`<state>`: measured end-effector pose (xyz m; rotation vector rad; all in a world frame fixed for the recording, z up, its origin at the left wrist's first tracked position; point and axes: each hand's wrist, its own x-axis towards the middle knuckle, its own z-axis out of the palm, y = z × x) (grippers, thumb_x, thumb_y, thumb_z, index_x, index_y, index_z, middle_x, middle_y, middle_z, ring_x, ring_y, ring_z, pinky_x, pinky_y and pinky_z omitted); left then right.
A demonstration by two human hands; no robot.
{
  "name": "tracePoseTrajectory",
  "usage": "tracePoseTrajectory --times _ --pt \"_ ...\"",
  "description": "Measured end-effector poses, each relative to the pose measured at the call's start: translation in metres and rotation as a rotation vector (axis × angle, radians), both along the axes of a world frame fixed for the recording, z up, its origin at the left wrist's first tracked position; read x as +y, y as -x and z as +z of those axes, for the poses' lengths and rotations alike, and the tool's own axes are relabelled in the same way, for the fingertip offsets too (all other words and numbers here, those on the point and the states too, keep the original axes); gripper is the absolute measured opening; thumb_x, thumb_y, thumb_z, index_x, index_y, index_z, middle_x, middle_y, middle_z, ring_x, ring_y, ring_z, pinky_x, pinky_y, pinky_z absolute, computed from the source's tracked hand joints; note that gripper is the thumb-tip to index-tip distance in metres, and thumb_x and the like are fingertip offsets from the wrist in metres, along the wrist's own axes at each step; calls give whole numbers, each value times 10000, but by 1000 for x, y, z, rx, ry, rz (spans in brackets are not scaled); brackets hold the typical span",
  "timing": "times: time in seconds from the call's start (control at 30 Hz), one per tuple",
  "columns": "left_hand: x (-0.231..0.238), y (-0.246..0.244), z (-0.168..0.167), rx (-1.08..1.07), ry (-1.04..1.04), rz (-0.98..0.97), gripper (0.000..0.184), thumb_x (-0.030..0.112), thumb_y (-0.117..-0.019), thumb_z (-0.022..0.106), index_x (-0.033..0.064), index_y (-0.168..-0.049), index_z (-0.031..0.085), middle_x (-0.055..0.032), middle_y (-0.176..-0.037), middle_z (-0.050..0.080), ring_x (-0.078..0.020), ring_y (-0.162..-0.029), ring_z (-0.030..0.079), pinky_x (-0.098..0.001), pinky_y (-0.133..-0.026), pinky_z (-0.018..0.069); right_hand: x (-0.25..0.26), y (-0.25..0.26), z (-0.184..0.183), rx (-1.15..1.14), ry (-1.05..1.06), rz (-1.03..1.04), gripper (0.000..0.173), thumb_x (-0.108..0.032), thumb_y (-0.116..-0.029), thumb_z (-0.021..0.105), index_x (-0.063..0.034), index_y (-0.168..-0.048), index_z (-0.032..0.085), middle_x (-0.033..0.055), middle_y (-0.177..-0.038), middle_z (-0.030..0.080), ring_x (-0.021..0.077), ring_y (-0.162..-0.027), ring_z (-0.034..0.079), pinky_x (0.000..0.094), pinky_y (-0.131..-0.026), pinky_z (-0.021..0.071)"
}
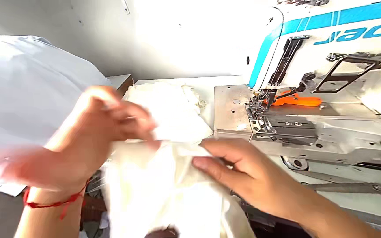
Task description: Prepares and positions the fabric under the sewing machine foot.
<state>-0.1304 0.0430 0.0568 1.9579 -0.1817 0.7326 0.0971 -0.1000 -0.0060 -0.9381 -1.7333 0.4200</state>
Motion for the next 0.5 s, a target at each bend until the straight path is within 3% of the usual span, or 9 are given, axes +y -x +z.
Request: tracePoseTrajectory --times 0.03,0.07,0.13,0.2,0.27,0.33,0.37,0.43,0.5 --pt "2 3 -14 163 -221 80 552 606 -901 672 227 -1291 578 79 -1183 707 -52 -1061 687 -255 -893 593 -6 -3 2 -6 -1 -47 299 -296 -1070 529 -90 -924 689 -63 -808 603 -62 -734 556 83 -642 456" --pt "-6 -1 -31 317 -328 125 538 576 -867 735 198 -1234 630 102 -1113 711 12 -1030 665 -216 -880 576 -13 -5 4 -3 -2 -65 290 -306 -1069 527 -107 -950 701 -76 -868 623 -65 -775 572 79 -668 474" --pt "-22 -13 -62 423 -290 94 318 325 -873 801 91 -1073 720 69 -941 743 84 -893 666 -143 -786 563 -26 -9 9 72 21 -35 266 -304 -1062 542 -120 -950 699 -90 -811 612 -67 -732 572 74 -634 471" --pt "-21 -11 -69 330 -200 106 231 237 -869 774 142 -1071 714 112 -987 736 99 -941 655 -127 -829 555 -41 -17 8 129 101 4 260 -336 -1052 562 -136 -948 692 -106 -740 606 -90 -682 566 64 -595 455" --pt "-15 -3 -59 191 -72 161 208 295 -892 737 257 -1096 735 150 -1032 724 65 -941 662 -148 -813 566 -57 -28 -2 112 156 -23 224 -334 -1028 612 -140 -1004 720 -113 -751 645 -105 -673 568 60 -587 456" --pt "-20 -4 -39 101 19 316 103 292 -863 735 301 -963 711 171 -807 668 95 -688 618 -100 -591 527 -68 -39 -16 65 189 -90 198 -321 -1003 652 -142 -1035 732 -116 -712 624 -114 -617 521 58 -543 415" --pt "-23 -8 -27 85 -29 391 89 276 -860 717 291 -942 686 165 -757 636 92 -630 586 -92 -540 497 -73 -44 -22 51 206 -89 200 -322 -992 668 -133 -1022 730 -111 -691 609 -120 -596 501 56 -525 400" --pt "-25 -22 -6 82 -272 516 130 261 -862 684 276 -987 652 182 -797 647 88 -663 600 -87 -556 503 -80 -52 -27 54 200 -17 212 -305 -988 677 -97 -961 713 -91 -688 610 -127 -606 503 47 -534 402" --pt "-25 -42 4 54 -388 523 139 211 -842 669 240 -977 648 172 -837 680 65 -717 645 -106 -597 541 -87 -63 -19 131 155 205 216 -287 -1020 640 -86 -949 675 -81 -735 621 -120 -662 539 43 -578 427"
